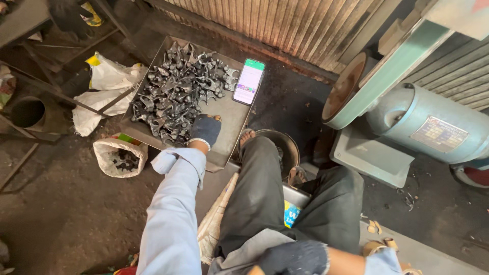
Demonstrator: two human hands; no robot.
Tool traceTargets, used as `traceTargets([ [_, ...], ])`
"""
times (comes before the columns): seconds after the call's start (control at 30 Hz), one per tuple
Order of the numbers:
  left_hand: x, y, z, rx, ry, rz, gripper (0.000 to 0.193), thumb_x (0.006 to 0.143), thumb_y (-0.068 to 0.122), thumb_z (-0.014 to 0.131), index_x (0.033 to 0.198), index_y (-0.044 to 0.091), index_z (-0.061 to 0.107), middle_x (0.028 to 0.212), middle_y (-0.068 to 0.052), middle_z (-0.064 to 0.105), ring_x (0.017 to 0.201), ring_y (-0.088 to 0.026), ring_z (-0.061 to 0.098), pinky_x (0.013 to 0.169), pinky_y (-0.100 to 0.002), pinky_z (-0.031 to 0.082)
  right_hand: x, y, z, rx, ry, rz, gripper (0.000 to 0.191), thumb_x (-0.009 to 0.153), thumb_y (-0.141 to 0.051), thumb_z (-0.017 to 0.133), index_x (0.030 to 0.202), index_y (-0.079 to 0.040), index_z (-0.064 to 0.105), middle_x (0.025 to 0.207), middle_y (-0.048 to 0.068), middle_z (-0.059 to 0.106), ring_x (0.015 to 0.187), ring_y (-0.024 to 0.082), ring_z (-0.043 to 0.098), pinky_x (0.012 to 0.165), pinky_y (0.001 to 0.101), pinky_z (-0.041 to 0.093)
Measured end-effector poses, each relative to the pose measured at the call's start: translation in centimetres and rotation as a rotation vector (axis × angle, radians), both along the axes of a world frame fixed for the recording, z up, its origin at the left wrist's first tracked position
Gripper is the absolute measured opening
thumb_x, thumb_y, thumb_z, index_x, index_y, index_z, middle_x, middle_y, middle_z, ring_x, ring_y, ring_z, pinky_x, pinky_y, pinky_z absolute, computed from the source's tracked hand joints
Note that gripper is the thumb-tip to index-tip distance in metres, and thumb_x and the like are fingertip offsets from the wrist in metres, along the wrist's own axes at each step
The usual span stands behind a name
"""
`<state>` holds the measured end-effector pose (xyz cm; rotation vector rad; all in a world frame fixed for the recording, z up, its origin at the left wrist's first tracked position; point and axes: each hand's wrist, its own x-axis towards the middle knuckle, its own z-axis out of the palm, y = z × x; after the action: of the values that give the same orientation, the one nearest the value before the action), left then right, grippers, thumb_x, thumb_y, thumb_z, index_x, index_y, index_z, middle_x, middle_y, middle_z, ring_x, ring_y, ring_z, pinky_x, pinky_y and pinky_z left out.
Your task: The person sits on the floor at a belt grinder and grinds cast metal parts one at a time, holding each piece against the abrasive belt with both hands until sparks fly, then places the finished piece into a bucket and picks the next piece from a tray of parts.
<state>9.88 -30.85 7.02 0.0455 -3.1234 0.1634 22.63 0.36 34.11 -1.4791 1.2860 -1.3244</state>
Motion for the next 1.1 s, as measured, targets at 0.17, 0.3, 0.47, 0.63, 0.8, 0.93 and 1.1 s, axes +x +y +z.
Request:
traceTargets([
  [0.17, -0.4, 1.9, 2.2, 0.138, -0.181, 0.068, 0.029, 0.106, 0.021, 0.046, 0.106, 0.012, 0.073, 0.094, -0.016, 0.076, 0.086, -0.035, 0.074, 0.078, -0.048, 0.057, -0.9, 0.5, -0.2, 0.009, -0.007, 0.012, 0.043, 0.088, -0.020, 0.075, 0.127, -0.005, 0.064, 0.127, 0.010, 0.070, 0.120, 0.023, 0.066, 0.100, 0.0359, 0.053],
  [0.3, -0.4, 4.3, 2.5, 0.180, -0.191, -0.015, 0.025, 0.097, 0.016, 0.051, 0.109, 0.013, 0.072, 0.096, -0.014, 0.076, 0.091, -0.034, 0.073, 0.081, -0.048, 0.057, -0.5, 0.9, -0.4, 0.011, -0.007, 0.010, 0.044, 0.089, -0.020, 0.074, 0.129, -0.004, 0.063, 0.129, 0.010, 0.069, 0.121, 0.023, 0.066, 0.101, 0.0358, 0.053],
  [0.47, 1.1, 4.7, 1.5, 0.174, -0.091, -0.070, 0.024, 0.092, 0.015, 0.053, 0.106, 0.012, 0.073, 0.099, -0.015, 0.074, 0.097, -0.035, 0.071, 0.080, -0.046, 0.058, 0.7, 1.6, 0.1, 0.025, -0.011, 0.001, 0.045, 0.091, -0.020, 0.072, 0.132, -0.004, 0.061, 0.131, 0.010, 0.068, 0.123, 0.022, 0.065, 0.102, 0.0357, 0.053],
  [0.63, 2.6, 4.3, 1.6, 0.241, 0.002, 0.047, 0.025, 0.100, 0.013, 0.052, 0.121, 0.011, 0.066, 0.115, -0.017, 0.072, 0.106, -0.035, 0.069, 0.090, -0.047, 0.056, 2.3, 3.6, -0.2, 0.119, -0.049, -0.112, 0.046, 0.093, -0.019, 0.071, 0.135, -0.003, 0.060, 0.133, 0.010, 0.067, 0.125, 0.022, 0.065, 0.103, 0.0356, 0.052],
  [0.8, 4.3, 3.7, 2.7, 0.471, -0.153, 0.275, 0.055, 0.079, 0.023, 0.075, 0.130, 0.010, 0.059, 0.119, -0.024, 0.065, 0.110, -0.044, 0.063, 0.089, -0.049, 0.052, 4.3, 6.1, -5.8, 0.393, -0.280, -0.496, 0.049, 0.092, -0.019, 0.071, 0.137, -0.004, 0.059, 0.136, 0.008, 0.067, 0.125, 0.021, 0.065, 0.102, 0.0347, 0.053],
  [0.93, 5.1, 3.0, 3.3, 0.676, -0.134, 0.370, 0.058, 0.075, 0.027, 0.080, 0.127, 0.008, 0.063, 0.117, -0.024, 0.066, 0.110, -0.042, 0.063, 0.092, -0.048, 0.050, 1.7, 8.6, -13.1, 0.371, -0.191, -0.650, 0.047, 0.092, -0.020, 0.071, 0.135, -0.001, 0.061, 0.133, 0.009, 0.070, 0.124, 0.019, 0.065, 0.104, 0.0316, 0.049],
  [1.1, 4.2, 2.8, 2.7, 0.924, -0.161, 0.414, 0.037, 0.088, 0.024, 0.068, 0.120, 0.005, 0.070, 0.109, -0.021, 0.074, 0.099, -0.034, 0.074, 0.089, -0.043, 0.057, -2.9, 10.0, -21.4, 0.381, -0.750, -1.041, 0.044, 0.092, -0.016, 0.072, 0.131, 0.004, 0.066, 0.124, 0.014, 0.070, 0.114, 0.020, 0.065, 0.099, 0.0329, 0.049],
])
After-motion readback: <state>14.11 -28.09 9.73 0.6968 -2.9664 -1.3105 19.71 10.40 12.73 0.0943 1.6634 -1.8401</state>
